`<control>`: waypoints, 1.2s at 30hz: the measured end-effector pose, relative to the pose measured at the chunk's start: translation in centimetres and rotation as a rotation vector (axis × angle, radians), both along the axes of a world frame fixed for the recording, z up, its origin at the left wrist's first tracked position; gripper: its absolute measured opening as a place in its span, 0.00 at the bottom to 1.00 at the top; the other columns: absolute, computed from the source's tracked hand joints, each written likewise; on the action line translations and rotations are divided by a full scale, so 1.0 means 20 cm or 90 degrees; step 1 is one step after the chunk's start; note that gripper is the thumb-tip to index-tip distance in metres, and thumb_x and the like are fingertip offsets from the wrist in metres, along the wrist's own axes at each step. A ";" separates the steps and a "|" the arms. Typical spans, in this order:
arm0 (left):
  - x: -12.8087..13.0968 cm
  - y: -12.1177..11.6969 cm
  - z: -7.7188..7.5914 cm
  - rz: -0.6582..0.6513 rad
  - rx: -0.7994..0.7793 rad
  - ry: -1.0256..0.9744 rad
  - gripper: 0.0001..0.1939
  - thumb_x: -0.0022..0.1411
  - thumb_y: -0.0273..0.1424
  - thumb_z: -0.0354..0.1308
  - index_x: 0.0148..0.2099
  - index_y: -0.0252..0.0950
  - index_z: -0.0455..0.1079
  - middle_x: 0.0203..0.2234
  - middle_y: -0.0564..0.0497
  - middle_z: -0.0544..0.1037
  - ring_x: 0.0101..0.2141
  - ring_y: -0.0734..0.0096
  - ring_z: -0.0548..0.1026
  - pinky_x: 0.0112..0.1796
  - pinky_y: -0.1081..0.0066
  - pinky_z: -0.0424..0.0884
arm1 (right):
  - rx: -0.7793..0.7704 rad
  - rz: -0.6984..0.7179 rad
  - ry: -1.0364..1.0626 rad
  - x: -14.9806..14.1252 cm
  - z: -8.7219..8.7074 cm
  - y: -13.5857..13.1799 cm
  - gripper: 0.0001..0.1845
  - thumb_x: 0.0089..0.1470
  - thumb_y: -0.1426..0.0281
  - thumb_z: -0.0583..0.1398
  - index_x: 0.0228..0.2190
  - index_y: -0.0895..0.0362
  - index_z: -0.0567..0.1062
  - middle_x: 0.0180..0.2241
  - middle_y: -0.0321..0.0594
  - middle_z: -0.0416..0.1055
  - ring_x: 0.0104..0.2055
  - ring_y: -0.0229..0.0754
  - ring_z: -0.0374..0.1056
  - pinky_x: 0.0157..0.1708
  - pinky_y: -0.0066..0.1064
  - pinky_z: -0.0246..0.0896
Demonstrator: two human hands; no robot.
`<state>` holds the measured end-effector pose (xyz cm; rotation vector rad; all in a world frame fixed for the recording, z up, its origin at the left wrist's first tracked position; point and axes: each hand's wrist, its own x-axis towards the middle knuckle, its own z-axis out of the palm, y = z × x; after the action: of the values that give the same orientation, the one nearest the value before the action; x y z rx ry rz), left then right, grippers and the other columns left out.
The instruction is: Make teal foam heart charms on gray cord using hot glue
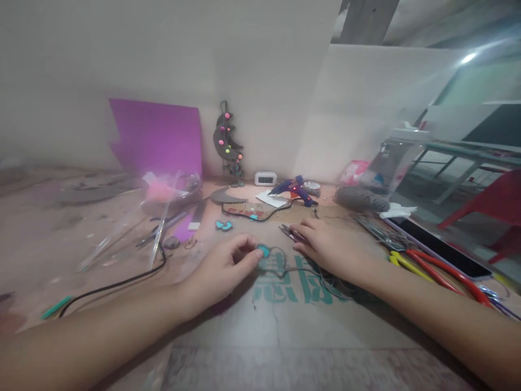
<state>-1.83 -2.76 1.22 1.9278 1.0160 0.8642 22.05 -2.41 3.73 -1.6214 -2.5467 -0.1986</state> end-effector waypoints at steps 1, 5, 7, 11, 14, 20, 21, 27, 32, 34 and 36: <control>0.00 0.00 0.00 -0.003 -0.004 -0.005 0.11 0.64 0.36 0.52 0.32 0.35 0.65 0.26 0.55 0.68 0.28 0.74 0.66 0.30 0.74 0.61 | 0.013 0.003 -0.015 0.00 -0.03 0.01 0.14 0.63 0.68 0.55 0.47 0.58 0.75 0.41 0.48 0.73 0.41 0.45 0.69 0.37 0.32 0.60; 0.00 0.01 -0.01 -0.010 -0.024 -0.016 0.10 0.65 0.36 0.52 0.32 0.35 0.64 0.26 0.56 0.67 0.27 0.74 0.65 0.28 0.74 0.60 | 0.063 0.014 -0.013 0.05 -0.13 0.06 0.15 0.64 0.73 0.51 0.48 0.59 0.74 0.38 0.47 0.71 0.38 0.44 0.68 0.37 0.32 0.60; 0.00 0.01 -0.01 -0.013 -0.024 -0.017 0.10 0.65 0.36 0.52 0.33 0.36 0.64 0.26 0.56 0.67 0.27 0.75 0.65 0.28 0.74 0.60 | 0.073 0.034 -0.016 0.06 -0.14 0.07 0.15 0.64 0.74 0.51 0.47 0.59 0.74 0.37 0.46 0.70 0.37 0.43 0.68 0.36 0.32 0.60; 0.00 0.00 0.00 -0.014 -0.026 -0.023 0.11 0.65 0.35 0.52 0.32 0.35 0.64 0.25 0.56 0.66 0.27 0.74 0.64 0.29 0.74 0.60 | 0.118 -0.023 -0.015 0.03 -0.06 0.02 0.09 0.60 0.74 0.54 0.37 0.59 0.75 0.34 0.44 0.71 0.30 0.42 0.67 0.28 0.31 0.56; 0.00 0.00 0.00 -0.016 -0.019 -0.039 0.10 0.66 0.35 0.51 0.33 0.35 0.65 0.26 0.56 0.67 0.29 0.74 0.65 0.31 0.74 0.61 | 0.127 -0.041 0.072 0.00 -0.01 -0.02 0.09 0.60 0.72 0.54 0.34 0.58 0.74 0.29 0.42 0.72 0.29 0.43 0.67 0.27 0.31 0.58; -0.02 0.00 0.00 -0.007 0.028 -0.018 0.09 0.67 0.34 0.51 0.36 0.35 0.66 0.29 0.54 0.71 0.30 0.73 0.68 0.31 0.74 0.63 | 0.129 0.089 0.291 0.01 -0.10 -0.04 0.19 0.64 0.66 0.52 0.55 0.56 0.66 0.40 0.44 0.72 0.36 0.43 0.69 0.36 0.34 0.65; -0.02 0.00 0.00 -0.004 0.036 -0.015 0.09 0.67 0.34 0.51 0.36 0.35 0.66 0.30 0.53 0.71 0.31 0.73 0.68 0.31 0.74 0.63 | 0.130 0.088 0.299 0.02 -0.11 -0.04 0.19 0.64 0.66 0.53 0.55 0.55 0.66 0.37 0.43 0.71 0.34 0.42 0.68 0.34 0.33 0.64; -0.02 -0.01 0.01 -0.009 0.039 -0.019 0.10 0.67 0.35 0.51 0.36 0.35 0.66 0.30 0.53 0.70 0.31 0.72 0.68 0.31 0.74 0.63 | 0.136 0.163 0.220 0.03 -0.13 -0.04 0.24 0.66 0.67 0.50 0.62 0.57 0.60 0.40 0.46 0.72 0.38 0.45 0.68 0.36 0.36 0.66; -0.02 0.00 0.00 -0.007 0.037 -0.037 0.10 0.68 0.36 0.50 0.36 0.35 0.66 0.31 0.53 0.71 0.31 0.72 0.68 0.32 0.73 0.64 | 0.170 0.221 0.194 0.03 -0.15 -0.03 0.23 0.66 0.67 0.51 0.60 0.60 0.63 0.35 0.45 0.72 0.37 0.44 0.68 0.35 0.34 0.66; -0.02 0.00 0.00 -0.011 0.041 -0.032 0.10 0.68 0.36 0.50 0.37 0.35 0.66 0.30 0.53 0.71 0.30 0.72 0.68 0.33 0.72 0.64 | 0.183 0.241 0.203 0.03 -0.16 -0.02 0.21 0.65 0.66 0.52 0.57 0.60 0.66 0.35 0.45 0.72 0.37 0.44 0.68 0.37 0.34 0.66; -0.02 0.00 0.00 -0.016 0.039 -0.027 0.10 0.68 0.36 0.50 0.37 0.35 0.66 0.29 0.54 0.70 0.30 0.73 0.68 0.33 0.73 0.64 | 0.188 0.257 0.217 0.03 -0.16 -0.02 0.18 0.65 0.67 0.53 0.53 0.59 0.69 0.38 0.46 0.73 0.40 0.44 0.68 0.39 0.35 0.66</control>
<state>-2.30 -2.74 1.27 1.9615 0.9489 0.9276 22.71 -2.82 0.59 -0.9256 -2.3755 -0.2229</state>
